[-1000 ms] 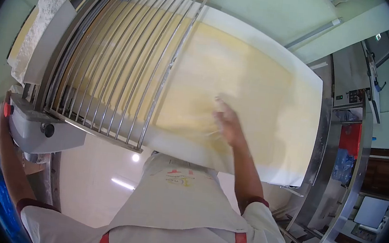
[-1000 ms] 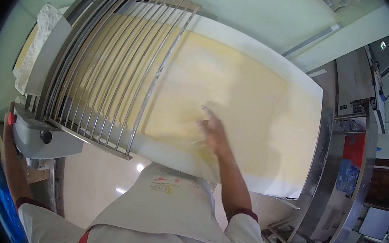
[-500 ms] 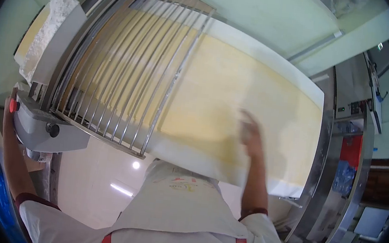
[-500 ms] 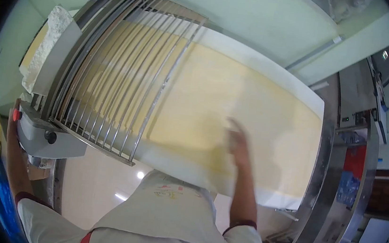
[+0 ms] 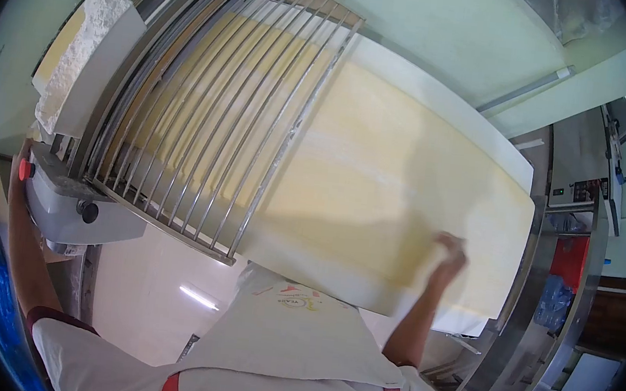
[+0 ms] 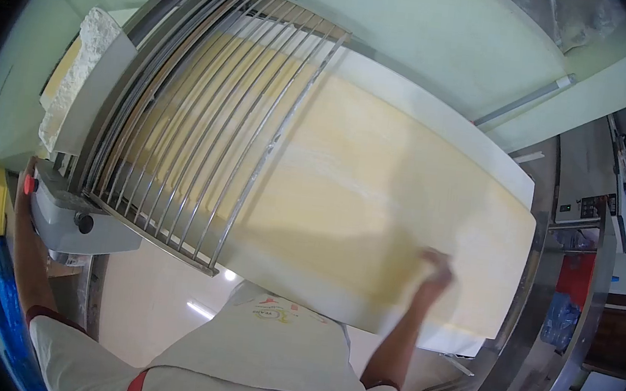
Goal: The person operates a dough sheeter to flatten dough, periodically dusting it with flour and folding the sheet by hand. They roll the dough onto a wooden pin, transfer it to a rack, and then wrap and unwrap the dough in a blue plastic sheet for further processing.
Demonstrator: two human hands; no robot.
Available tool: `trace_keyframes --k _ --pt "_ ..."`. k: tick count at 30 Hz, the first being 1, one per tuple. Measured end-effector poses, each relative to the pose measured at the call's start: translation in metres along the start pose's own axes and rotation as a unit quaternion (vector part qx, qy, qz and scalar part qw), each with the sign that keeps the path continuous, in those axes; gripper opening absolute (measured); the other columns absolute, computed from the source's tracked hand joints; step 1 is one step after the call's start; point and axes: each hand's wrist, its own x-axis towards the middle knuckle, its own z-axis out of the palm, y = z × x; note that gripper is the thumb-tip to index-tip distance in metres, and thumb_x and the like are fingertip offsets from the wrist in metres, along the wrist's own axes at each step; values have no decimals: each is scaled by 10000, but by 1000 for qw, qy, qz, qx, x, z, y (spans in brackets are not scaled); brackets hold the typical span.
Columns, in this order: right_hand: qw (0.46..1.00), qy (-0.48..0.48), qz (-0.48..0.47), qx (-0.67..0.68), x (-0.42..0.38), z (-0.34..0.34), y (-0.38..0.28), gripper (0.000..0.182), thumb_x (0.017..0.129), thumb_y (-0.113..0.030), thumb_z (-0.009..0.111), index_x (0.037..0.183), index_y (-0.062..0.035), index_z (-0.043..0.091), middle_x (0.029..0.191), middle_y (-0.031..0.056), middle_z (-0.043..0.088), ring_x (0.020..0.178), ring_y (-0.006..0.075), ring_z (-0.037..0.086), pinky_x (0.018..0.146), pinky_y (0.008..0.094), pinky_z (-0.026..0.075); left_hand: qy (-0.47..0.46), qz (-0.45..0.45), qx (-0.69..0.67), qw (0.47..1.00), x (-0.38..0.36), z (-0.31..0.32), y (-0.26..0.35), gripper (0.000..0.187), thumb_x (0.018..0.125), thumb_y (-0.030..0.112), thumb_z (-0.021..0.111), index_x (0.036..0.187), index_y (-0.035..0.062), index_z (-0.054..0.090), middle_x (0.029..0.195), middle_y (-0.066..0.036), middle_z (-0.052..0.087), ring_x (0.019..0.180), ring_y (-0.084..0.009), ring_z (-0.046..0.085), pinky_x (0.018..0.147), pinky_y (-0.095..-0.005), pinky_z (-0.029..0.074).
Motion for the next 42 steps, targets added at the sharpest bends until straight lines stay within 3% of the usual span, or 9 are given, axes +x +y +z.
trace_keyframes --k 6,11,13,17,21,29,32,37,42 --pt "683 97 265 -673 121 -39 71 559 946 -480 358 1383 -132 392 1427 263 305 1350 390 249 990 605 312 3 -4 -5 1000 -4 1 1 483 905 258 437 1340 49 427 1221 -230 541 1114 -346 530 948 -393 408" --pt "912 -85 -43 -398 173 211 -10 628 930 -337 444 1346 117 319 1419 292 305 1338 408 262 1113 493 154 2 1 -7 1000 -5 8 1 483 905 265 437 1338 52 429 1217 -231 545 1110 -351 532 943 -394 412" --pt "763 -274 -331 -483 103 307 -65 634 854 -340 543 1337 30 362 1443 286 263 1358 369 247 1104 547 148 1 0 -10 1000 -8 13 3 484 904 268 436 1337 53 430 1215 -232 546 1108 -353 533 941 -394 413" --pt "866 -455 -69 -198 161 302 -106 743 865 -474 524 1387 11 314 1443 234 302 1371 316 246 1114 513 152 6 -1 -18 1000 -5 10 11 484 904 274 436 1336 55 431 1212 -233 549 1106 -357 536 937 -395 416" --pt "852 -126 -60 -505 302 265 -5 696 893 -425 479 1388 31 302 1449 220 301 1374 314 235 1116 481 164 10 -9 -20 1000 -18 6 18 485 904 280 436 1334 56 433 1208 -234 552 1103 -361 538 933 -396 419" --pt "810 -423 -383 -133 51 196 -86 198 807 -233 622 921 -71 609 955 103 592 982 297 545 904 425 408 4 13 -24 1000 -6 17 25 486 903 291 435 1331 60 436 1201 -236 557 1097 -370 542 925 -397 426" --pt "774 -544 -221 -237 9 117 -123 105 782 -184 643 812 -105 580 847 85 548 896 283 537 814 388 410 4 23 -26 999 -4 20 25 487 903 296 434 1330 62 437 1199 -237 559 1095 -373 544 922 -398 428" --pt "876 -351 -267 -196 -14 91 -107 282 785 -162 652 1059 -109 613 1176 129 531 1186 322 436 987 452 355 3 48 -27 998 7 17 30 488 903 303 434 1328 64 439 1194 -238 562 1091 -378 546 917 -399 432" --pt "845 -32 89 -527 56 25 -19 692 910 -448 499 1332 82 357 1392 267 357 1316 403 301 1029 544 291 2 71 -27 997 20 19 35 489 903 311 433 1326 66 441 1190 -240 566 1087 -383 549 911 -400 436"
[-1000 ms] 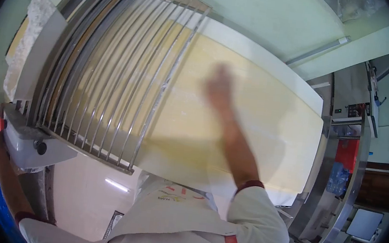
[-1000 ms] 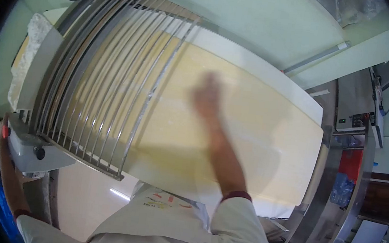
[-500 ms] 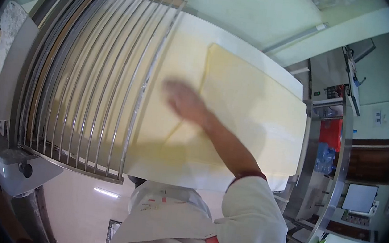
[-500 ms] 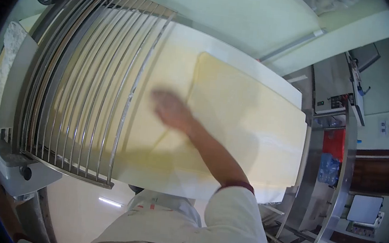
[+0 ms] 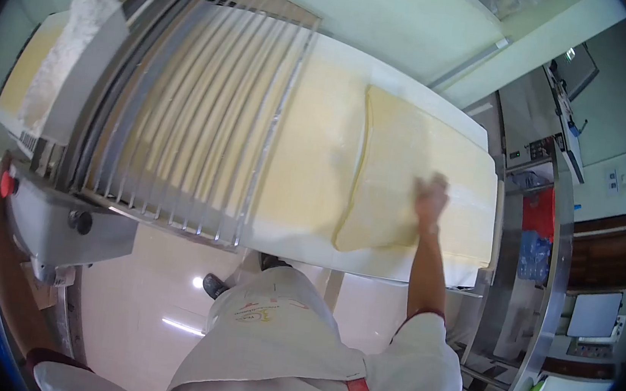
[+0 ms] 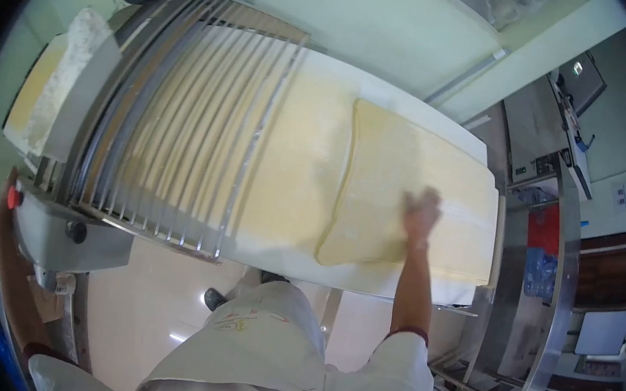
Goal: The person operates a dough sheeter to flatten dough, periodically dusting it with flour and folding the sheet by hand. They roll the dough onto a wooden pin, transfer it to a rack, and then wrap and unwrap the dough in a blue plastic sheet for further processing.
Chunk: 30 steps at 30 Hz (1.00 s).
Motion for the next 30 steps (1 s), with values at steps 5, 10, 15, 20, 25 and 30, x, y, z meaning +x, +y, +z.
trace_keyframes --k 5,10,15,20,25,30 --pt "989 35 -69 -129 -44 47 -134 828 912 -559 382 1366 123 264 1441 274 276 1348 403 249 1067 552 227 1 4 0 1000 -16 -8 4 490 902 318 433 1324 69 443 1186 -241 569 1084 -388 552 906 -401 440" --pt "986 19 -139 91 -146 32 -202 683 900 -418 494 1381 37 328 1459 285 228 1373 386 207 1119 495 125 87 79 112 987 -51 -1 12 475 903 274 414 1334 73 436 1242 -225 540 1088 -379 551 914 -413 440" --pt "976 -50 162 -136 -89 13 -56 714 937 -550 327 1385 6 336 1457 262 255 1359 385 243 1059 553 243 184 -102 -381 900 -186 38 10 616 920 522 444 1256 9 502 1128 -122 588 992 -210 521 907 -353 389" --pt "984 -85 102 -119 -124 14 -156 862 915 -641 189 1432 48 153 1503 246 130 1402 356 138 1072 557 211 -40 22 -608 793 -273 110 -12 588 832 630 511 946 60 604 888 -7 571 865 -130 504 780 -293 402" --pt "986 -108 20 -122 -149 17 -220 835 929 -611 198 1424 61 169 1497 254 140 1398 359 149 1093 515 202 160 -6 -519 840 -269 163 -10 339 728 338 756 810 35 627 671 -32 604 614 -140 561 600 -276 445" --pt "988 -104 -90 -77 -161 12 -250 757 957 -512 300 1386 108 237 1458 281 225 1370 393 199 1129 420 180 261 7 -417 870 -266 151 -4 239 685 210 770 711 19 628 591 -94 604 527 -156 581 528 -305 460"
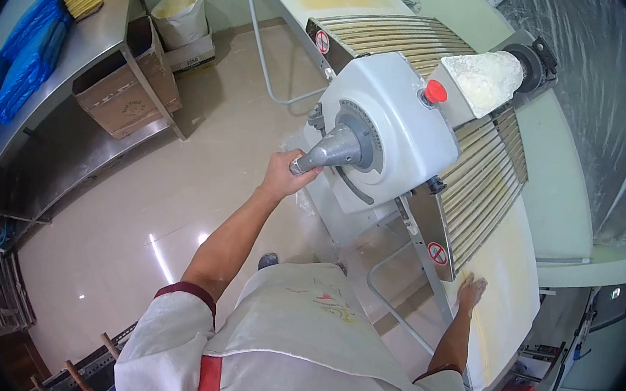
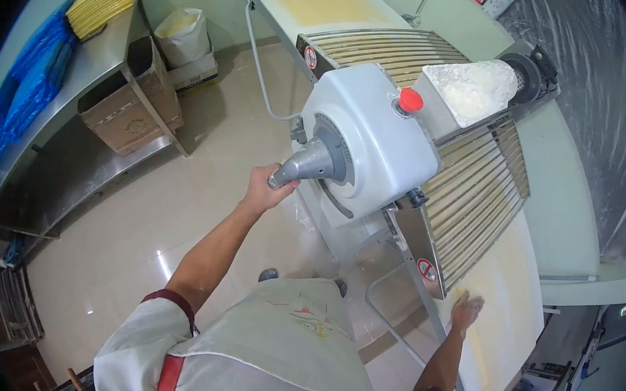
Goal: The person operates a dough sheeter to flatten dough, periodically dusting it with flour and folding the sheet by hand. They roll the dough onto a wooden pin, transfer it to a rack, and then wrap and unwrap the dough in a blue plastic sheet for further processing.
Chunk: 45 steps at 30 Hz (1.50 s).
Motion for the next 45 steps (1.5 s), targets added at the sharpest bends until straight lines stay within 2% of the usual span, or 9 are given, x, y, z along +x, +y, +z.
trace_keyframes --k 18,26,31,34,36,39,41,43,45 --pt "965 68 -222 119 16 7 -47 496 963 -220 374 1359 76 335 1412 279 320 1333 386 287 1115 420 221 -58 18 63 996 12 -13 -2 303 622 235 798 780 38 630 709 -126 648 642 -284 650 611 -320 496" --pt "897 175 -375 155 64 5 -63 396 847 -191 563 1179 23 534 1197 239 545 1125 404 501 962 449 399 17 156 28 987 74 -9 92 892 718 671 617 1266 -13 451 1262 -157 478 1205 -283 441 1018 -411 328" --pt "950 134 -222 171 64 18 -59 651 920 -400 474 1387 24 312 1431 252 310 1323 402 284 1090 506 202 55 128 64 988 157 46 155 463 957 244 453 1340 -8 387 1371 -148 423 1276 -237 382 1069 -376 261" --pt "982 70 -136 113 38 -42 10 691 912 -441 480 1392 25 306 1448 233 300 1350 372 265 1097 506 189 -44 121 89 988 209 52 108 472 978 221 434 1391 19 329 1404 -165 375 1271 -260 382 1063 -376 287" --pt "987 121 50 91 69 15 204 773 889 -532 467 1404 19 293 1465 215 280 1368 341 248 1094 527 184 -148 -59 52 986 227 50 98 500 973 222 425 1432 77 290 1406 -200 351 1275 -261 366 1039 -366 319" --pt "927 210 309 34 108 14 306 724 876 -445 539 1356 62 346 1413 236 356 1305 395 327 1079 539 206 -231 -26 178 956 248 19 78 484 974 294 425 1387 48 368 1376 -150 416 1255 -229 390 1054 -364 284" --pt "983 133 59 113 169 68 259 709 895 -418 510 1382 53 304 1467 239 252 1357 366 242 1111 479 170 -227 -95 195 950 259 17 80 482 975 315 420 1367 34 395 1367 -139 434 1263 -224 389 1066 -365 268" --pt "905 203 -301 223 162 51 97 692 893 -421 501 1417 -21 292 1495 176 231 1387 325 194 1129 470 119 -222 -101 211 947 258 19 83 484 975 318 420 1364 31 397 1364 -140 437 1263 -224 390 1066 -364 269" --pt "884 42 -370 284 151 -3 30 671 890 -417 500 1420 -55 304 1500 148 237 1395 290 191 1134 471 97 -223 -89 224 945 256 23 89 485 975 321 421 1362 29 400 1362 -140 439 1262 -225 391 1066 -364 269"
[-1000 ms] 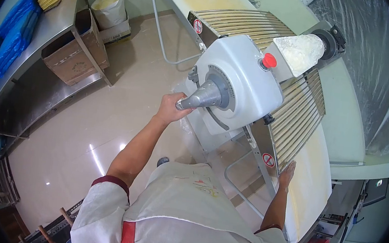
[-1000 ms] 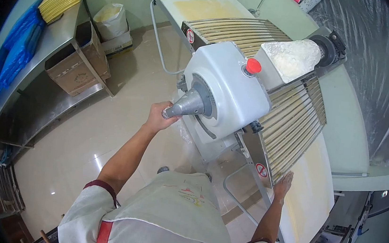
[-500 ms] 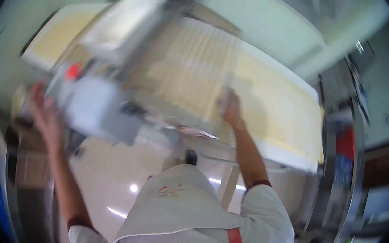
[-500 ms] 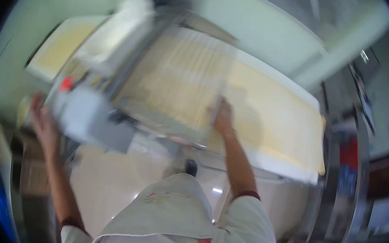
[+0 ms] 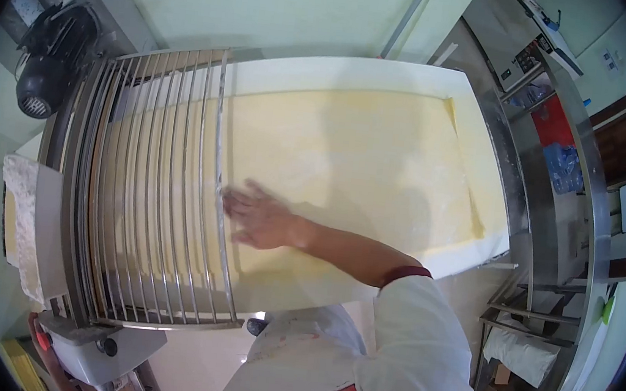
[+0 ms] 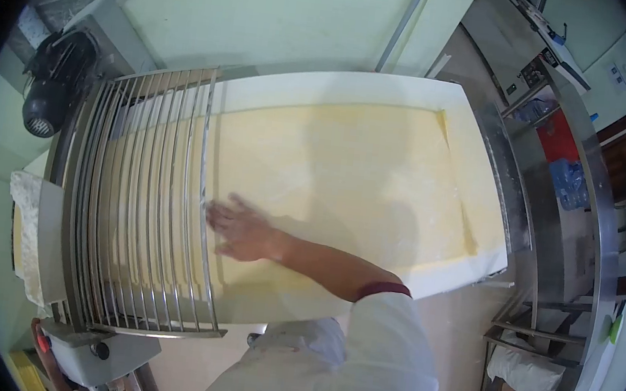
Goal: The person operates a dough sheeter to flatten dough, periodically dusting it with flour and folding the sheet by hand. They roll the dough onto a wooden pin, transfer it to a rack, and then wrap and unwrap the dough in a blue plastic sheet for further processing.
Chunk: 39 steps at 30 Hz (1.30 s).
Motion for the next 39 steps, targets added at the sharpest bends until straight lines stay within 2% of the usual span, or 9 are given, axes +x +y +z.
trace_keyframes --k 6,9,10,15,20,23,26,33,39 --pt "912 117 294 -260 -71 -146 271 661 899 -364 469 1352 96 326 1409 274 334 1342 376 274 1127 425 177 5 -3 33 999 -4 -10 12 490 974 330 422 1355 21 407 1355 -142 446 1261 -227 394 1066 -364 270" --pt "906 -1 347 -244 -98 -142 234 629 918 -326 465 1378 66 293 1445 249 292 1368 358 232 1131 467 129 8 -4 36 999 -3 -11 11 493 974 334 422 1351 17 411 1351 -143 449 1260 -228 395 1065 -364 270" --pt "953 68 184 -232 -105 -101 184 643 914 -318 468 1389 68 269 1452 257 268 1368 361 230 1130 497 95 7 -8 36 999 -6 -9 10 494 974 336 422 1350 16 412 1350 -144 450 1260 -229 396 1065 -364 270" --pt "982 -149 90 -71 -60 -62 24 694 825 -301 563 1402 -9 311 1468 188 288 1375 311 240 1124 526 83 8 -1 42 999 -16 -12 7 499 973 343 423 1344 10 418 1344 -145 456 1259 -230 398 1065 -364 271" --pt "817 188 363 -407 -45 -126 270 591 948 -339 456 1346 74 313 1315 264 450 1272 391 378 1072 507 255 25 7 77 997 -22 -11 21 503 970 347 432 1319 -15 443 1316 -148 480 1247 -228 413 1060 -357 280" --pt "877 345 316 110 -14 -123 222 560 902 -180 567 1327 91 322 1259 229 510 1173 345 497 1009 455 375 51 -4 -25 998 -12 -17 -21 500 971 338 434 1315 -26 445 1307 -143 489 1235 -224 426 1052 -348 293" --pt "679 273 402 550 -17 -117 201 526 843 -53 625 1285 91 379 1228 210 530 1085 279 562 914 381 473 41 21 32 998 -17 -11 2 477 970 309 442 1304 -31 456 1297 -138 501 1221 -214 442 1045 -338 302" --pt "623 174 369 667 20 -88 124 421 838 -44 633 1213 57 472 1022 139 637 897 213 621 816 329 509 28 32 27 999 -14 -9 2 436 975 274 445 1290 -25 476 1261 -116 524 1195 -185 459 1033 -314 309" --pt "808 141 257 510 -3 -26 14 583 818 -7 627 1352 -61 401 1149 63 598 1040 163 557 869 274 447 47 25 -24 998 -14 3 9 447 969 299 468 1283 -19 490 1240 -93 537 1175 -155 465 1020 -291 314"
